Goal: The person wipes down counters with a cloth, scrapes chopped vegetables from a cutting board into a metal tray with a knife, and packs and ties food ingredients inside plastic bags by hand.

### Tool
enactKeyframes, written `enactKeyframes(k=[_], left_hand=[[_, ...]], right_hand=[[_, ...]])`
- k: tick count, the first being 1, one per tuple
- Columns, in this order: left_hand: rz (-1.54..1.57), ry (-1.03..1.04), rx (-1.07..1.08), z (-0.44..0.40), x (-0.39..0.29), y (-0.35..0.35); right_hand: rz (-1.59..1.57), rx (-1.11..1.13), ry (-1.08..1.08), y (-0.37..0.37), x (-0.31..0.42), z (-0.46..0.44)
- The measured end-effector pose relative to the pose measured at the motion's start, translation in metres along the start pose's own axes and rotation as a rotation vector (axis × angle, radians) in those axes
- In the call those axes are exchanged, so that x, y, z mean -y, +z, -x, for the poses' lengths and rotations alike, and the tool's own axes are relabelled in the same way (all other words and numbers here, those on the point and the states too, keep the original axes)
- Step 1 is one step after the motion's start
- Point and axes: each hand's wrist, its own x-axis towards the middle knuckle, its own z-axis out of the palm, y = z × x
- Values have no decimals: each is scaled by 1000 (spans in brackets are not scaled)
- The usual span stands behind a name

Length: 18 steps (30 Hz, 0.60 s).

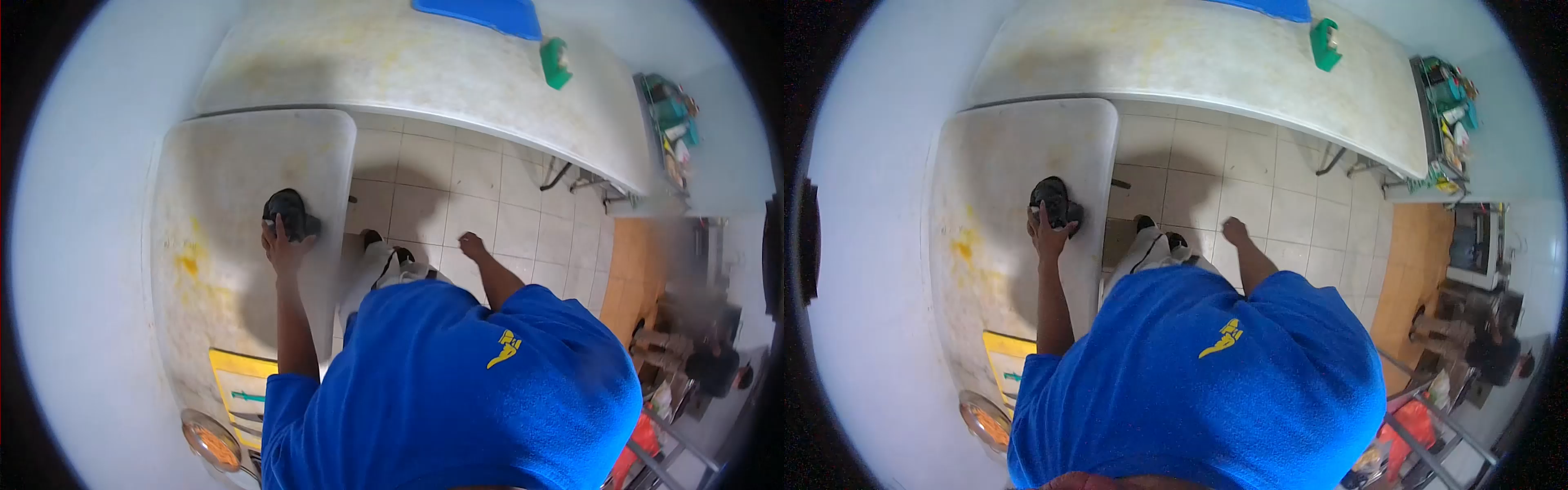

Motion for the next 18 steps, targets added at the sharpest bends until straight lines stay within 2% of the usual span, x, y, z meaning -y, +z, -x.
enactKeyframes(k=[1,3,4,5,7,9,10,11,12,15,18], left_hand=[[-38,-25,91,-6,5,9],[-57,-43,220,-39,4,11],[-24,-53,274,-47,2,11],[14,-76,330,-55,-4,12],[-69,-76,314,-60,-25,1],[-104,-74,334,-57,-50,-20],[-93,-64,360,-59,-64,-32],[-85,-54,383,-59,-78,-37],[-58,107,63,-48,-87,-29],[-89,48,-65,-41,-108,-19],[4,-137,-86,-35,-115,18]], right_hand=[[43,154,97,-17,-19,9],[119,436,69,-44,-40,24],[69,484,53,-51,-44,27],[-44,490,70,-57,-47,32],[-530,306,106,-37,-68,39],[-629,319,478,-78,-25,25],[-512,312,447,-84,-19,9],[-538,298,386,-84,-16,-14],[-547,333,359,-91,-11,-43],[-583,401,163,-119,29,-139],[-541,508,-167,-137,68,-243]])
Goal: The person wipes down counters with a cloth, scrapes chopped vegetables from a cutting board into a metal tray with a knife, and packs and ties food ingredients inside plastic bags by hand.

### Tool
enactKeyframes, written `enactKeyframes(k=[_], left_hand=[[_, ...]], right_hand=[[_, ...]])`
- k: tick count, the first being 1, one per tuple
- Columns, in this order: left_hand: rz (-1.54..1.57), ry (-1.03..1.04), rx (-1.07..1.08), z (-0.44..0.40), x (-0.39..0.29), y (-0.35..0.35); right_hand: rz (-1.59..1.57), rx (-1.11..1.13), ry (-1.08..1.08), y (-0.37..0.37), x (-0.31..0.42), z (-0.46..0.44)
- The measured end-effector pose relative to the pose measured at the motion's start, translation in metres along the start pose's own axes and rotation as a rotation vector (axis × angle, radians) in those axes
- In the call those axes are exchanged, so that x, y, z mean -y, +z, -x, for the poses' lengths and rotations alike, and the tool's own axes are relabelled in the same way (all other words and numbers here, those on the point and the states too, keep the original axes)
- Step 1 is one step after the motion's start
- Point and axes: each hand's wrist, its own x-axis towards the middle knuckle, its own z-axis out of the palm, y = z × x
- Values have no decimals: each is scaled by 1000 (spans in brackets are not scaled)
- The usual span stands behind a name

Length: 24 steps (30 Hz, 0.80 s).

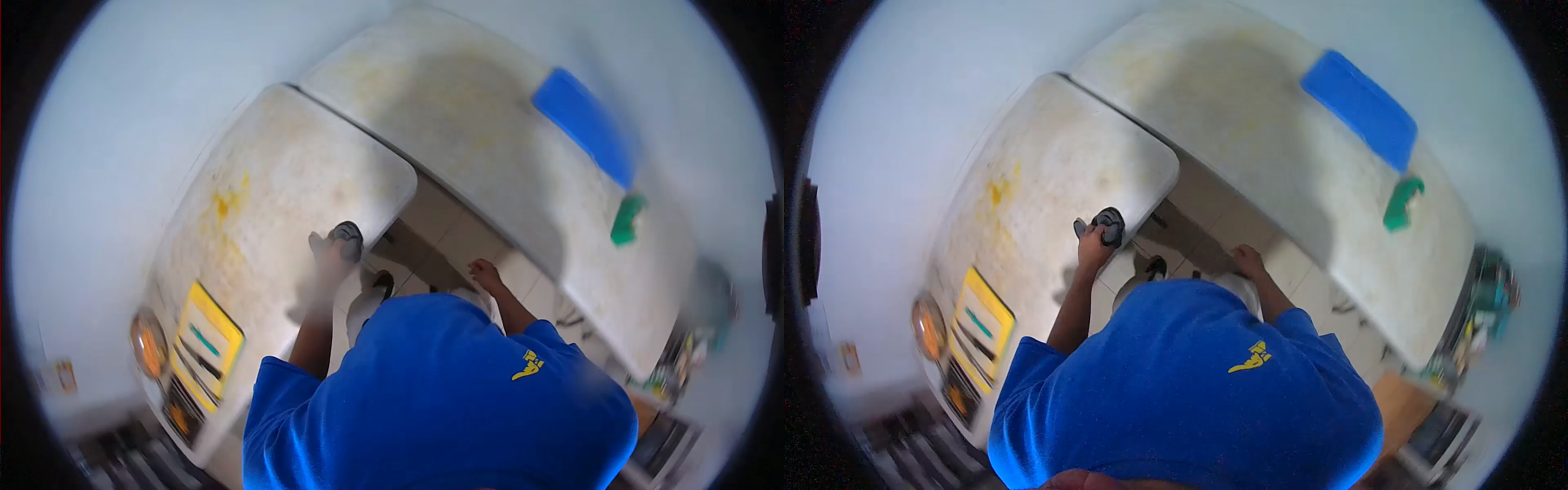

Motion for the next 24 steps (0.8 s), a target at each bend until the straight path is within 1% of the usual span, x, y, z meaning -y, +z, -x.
enactKeyframes(k=[1,2,4,5,7,8,9,11,13,15,16,17,18,21,22,24], left_hand=[[49,-108,6,8,-8,12],[96,-273,38,19,-29,17],[249,-345,-108,33,-74,40],[316,-385,-185,39,-98,51],[527,-390,-209,38,-165,55],[552,-368,-179,35,-196,53],[575,-335,-149,29,-222,48],[662,-326,-155,36,-262,37],[697,-315,-196,54,-300,32],[746,-367,-195,73,-330,39],[785,-402,-181,84,-342,41],[816,-431,-166,96,-352,48],[788,-422,-152,114,-358,55],[411,-320,-245,183,-373,75],[460,-334,-296,209,-379,76],[582,-364,-396,262,-404,86]], right_hand=[[52,81,-88,-13,11,-28],[113,171,-117,-22,25,-49],[256,362,-173,-47,59,-88],[217,465,-161,-63,80,-103],[121,677,-97,-87,145,-92],[175,768,-41,-102,167,-88],[145,847,86,-113,177,-86],[-162,1018,380,-111,150,-85],[142,1112,-514,-107,145,-47],[214,1130,-914,-116,146,5],[-195,1332,-116,-114,137,21],[-575,1361,717,-110,119,27],[-636,1464,835,-103,105,40],[-642,1288,832,-99,62,80],[-692,1349,838,-101,55,95],[-605,1330,726,-88,34,127]])
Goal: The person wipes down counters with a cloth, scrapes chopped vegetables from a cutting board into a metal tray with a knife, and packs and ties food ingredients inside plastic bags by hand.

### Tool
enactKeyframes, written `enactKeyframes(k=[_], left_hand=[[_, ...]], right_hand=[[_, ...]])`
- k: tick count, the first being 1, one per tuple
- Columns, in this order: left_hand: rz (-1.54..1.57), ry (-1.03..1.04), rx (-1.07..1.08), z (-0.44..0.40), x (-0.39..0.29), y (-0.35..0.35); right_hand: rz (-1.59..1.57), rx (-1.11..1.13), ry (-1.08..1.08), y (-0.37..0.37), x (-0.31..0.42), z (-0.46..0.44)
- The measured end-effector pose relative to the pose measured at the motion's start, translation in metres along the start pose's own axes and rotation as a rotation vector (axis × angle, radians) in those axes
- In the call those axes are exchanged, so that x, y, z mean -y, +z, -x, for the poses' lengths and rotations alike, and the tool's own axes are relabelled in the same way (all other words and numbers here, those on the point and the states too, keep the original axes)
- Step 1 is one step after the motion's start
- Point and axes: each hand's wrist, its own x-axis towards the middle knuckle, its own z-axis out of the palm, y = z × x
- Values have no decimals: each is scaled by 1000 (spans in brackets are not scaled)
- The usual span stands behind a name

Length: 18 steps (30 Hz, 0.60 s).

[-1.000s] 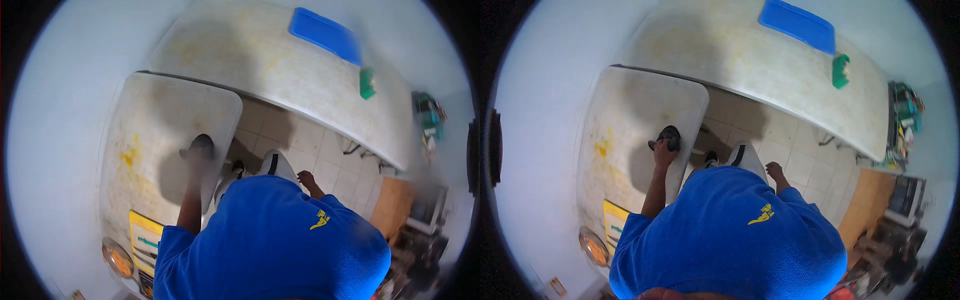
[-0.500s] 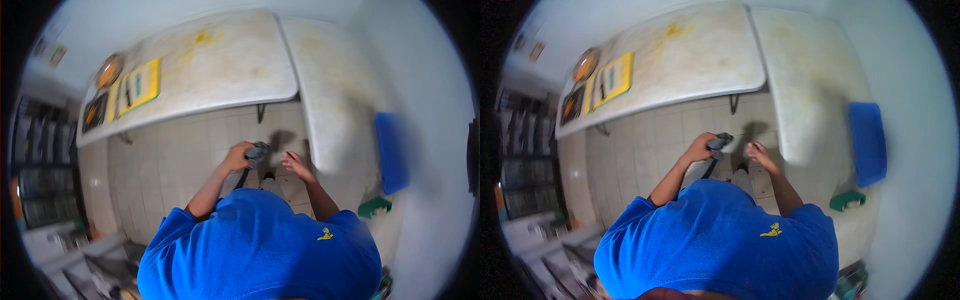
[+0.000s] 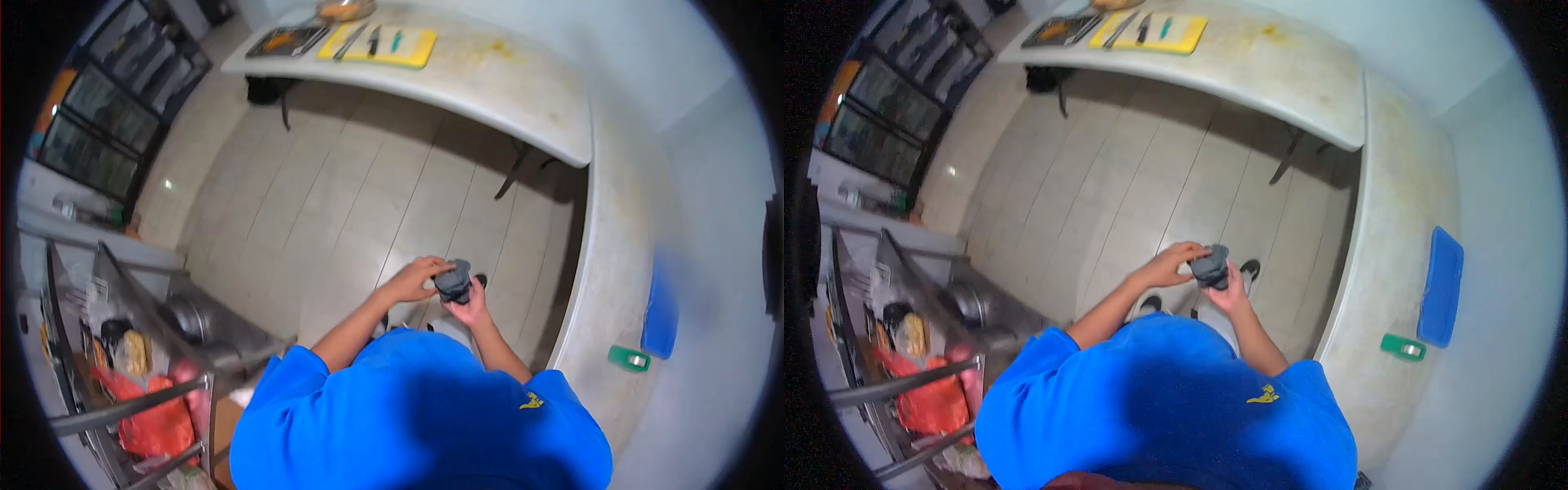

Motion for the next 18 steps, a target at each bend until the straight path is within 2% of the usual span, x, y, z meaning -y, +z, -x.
enactKeyframes(k=[2,3,5,7,8,9,10,11,12,13,16,18], left_hand=[[47,-44,-135,85,-12,2],[35,-47,-194,121,-14,-11],[229,-509,-267,203,-22,-14],[423,-668,-502,288,29,14],[303,-659,-610,348,84,41],[407,-960,-693,401,106,59],[568,-1227,-709,453,95,59],[467,-1257,-872,549,147,106],[603,-1664,-881,600,126,110],[615,-1813,-850,650,101,120],[609,-1962,-745,769,28,169],[630,-1965,-599,801,-19,198]], right_hand=[[73,-156,-4,7,-57,16],[86,-114,21,25,-81,22],[137,-65,53,54,-126,34],[155,-108,54,64,-149,47],[173,-128,55,65,-156,52],[191,-101,74,65,-156,59],[212,-70,91,64,-164,65],[230,-35,108,61,-174,72],[280,-62,83,61,-184,84],[278,-47,73,55,-195,95],[303,-16,33,23,-221,131],[250,-111,-63,-7,-246,168]])
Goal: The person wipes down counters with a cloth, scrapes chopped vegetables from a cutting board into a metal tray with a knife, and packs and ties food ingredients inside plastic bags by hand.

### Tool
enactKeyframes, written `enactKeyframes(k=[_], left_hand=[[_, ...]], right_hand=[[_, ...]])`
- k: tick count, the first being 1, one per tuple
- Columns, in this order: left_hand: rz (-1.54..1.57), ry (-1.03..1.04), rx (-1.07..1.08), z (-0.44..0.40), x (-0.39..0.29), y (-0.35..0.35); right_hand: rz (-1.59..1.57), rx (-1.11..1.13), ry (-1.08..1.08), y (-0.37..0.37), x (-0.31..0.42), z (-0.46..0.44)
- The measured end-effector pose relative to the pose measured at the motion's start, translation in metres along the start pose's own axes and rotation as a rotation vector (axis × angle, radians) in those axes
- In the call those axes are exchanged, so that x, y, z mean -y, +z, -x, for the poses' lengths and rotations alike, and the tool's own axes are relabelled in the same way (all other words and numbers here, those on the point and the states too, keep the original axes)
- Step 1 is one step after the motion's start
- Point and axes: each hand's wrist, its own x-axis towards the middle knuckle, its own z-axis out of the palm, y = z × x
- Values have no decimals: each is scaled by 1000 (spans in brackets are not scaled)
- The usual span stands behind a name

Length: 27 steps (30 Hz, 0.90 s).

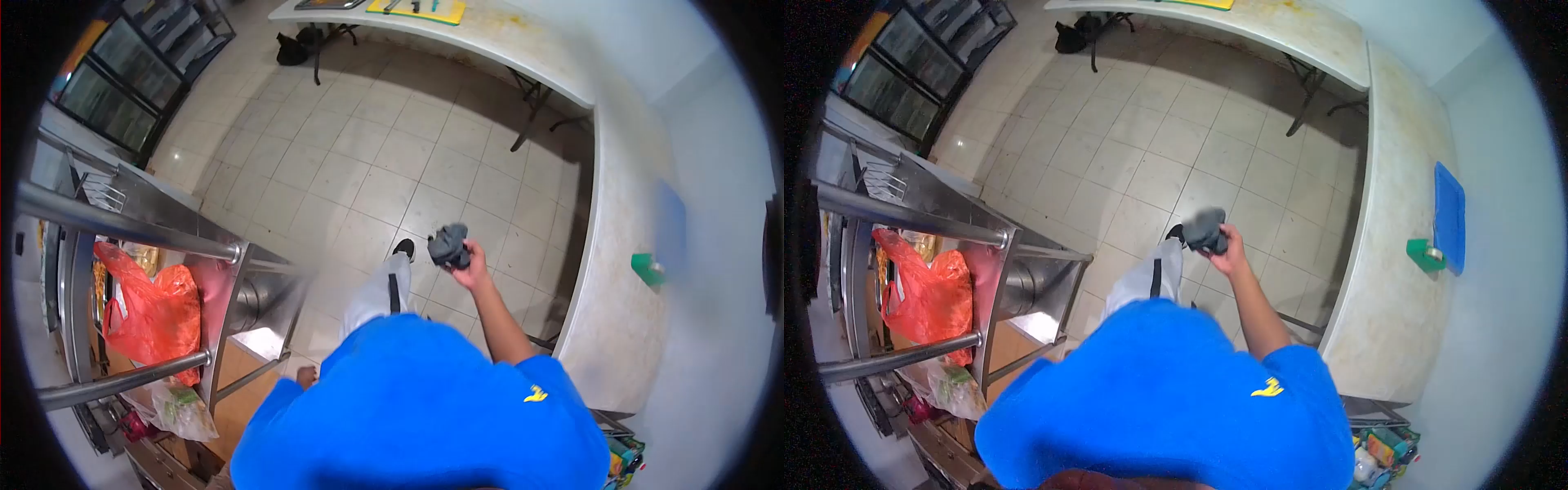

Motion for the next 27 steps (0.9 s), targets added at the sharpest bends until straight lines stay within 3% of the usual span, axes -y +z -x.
enactKeyframes(k=[2,5,8,9,11,12,13,14,15,16,18,20,24,26,27], left_hand=[[-116,34,115,22,42,8],[-273,110,242,45,76,12],[-289,231,205,56,70,0],[-276,314,165,55,66,-5],[-266,718,4,21,68,-25],[-179,815,-42,-6,69,-27],[-268,553,87,9,45,-40],[-141,557,104,22,35,-34],[-235,629,141,35,18,-31],[-307,893,130,23,3,-22],[-252,1124,214,94,-35,-13],[-235,1217,234,126,-54,-5],[-354,1185,559,121,-69,9],[-475,1330,512,122,-74,8],[-529,1381,476,122,-60,-2]], right_hand=[[-127,-6,-62,-32,-30,34],[-404,-284,-117,-137,-108,84],[-653,-542,-229,-171,-185,174],[-635,-508,-292,-186,-209,199],[-710,-645,-286,-198,-236,236],[-715,-703,-301,-202,-247,252],[-651,-735,-351,-205,-257,267],[-644,-730,-414,-203,-261,279],[-621,-679,-467,-210,-269,286],[-646,-664,-488,-206,-271,289],[-678,-653,-518,-186,-276,299],[-699,-627,-573,-165,-289,295],[-773,-395,-714,-122,-339,274],[-807,-308,-766,-105,-379,257],[-830,-384,-770,-90,-401,244]])
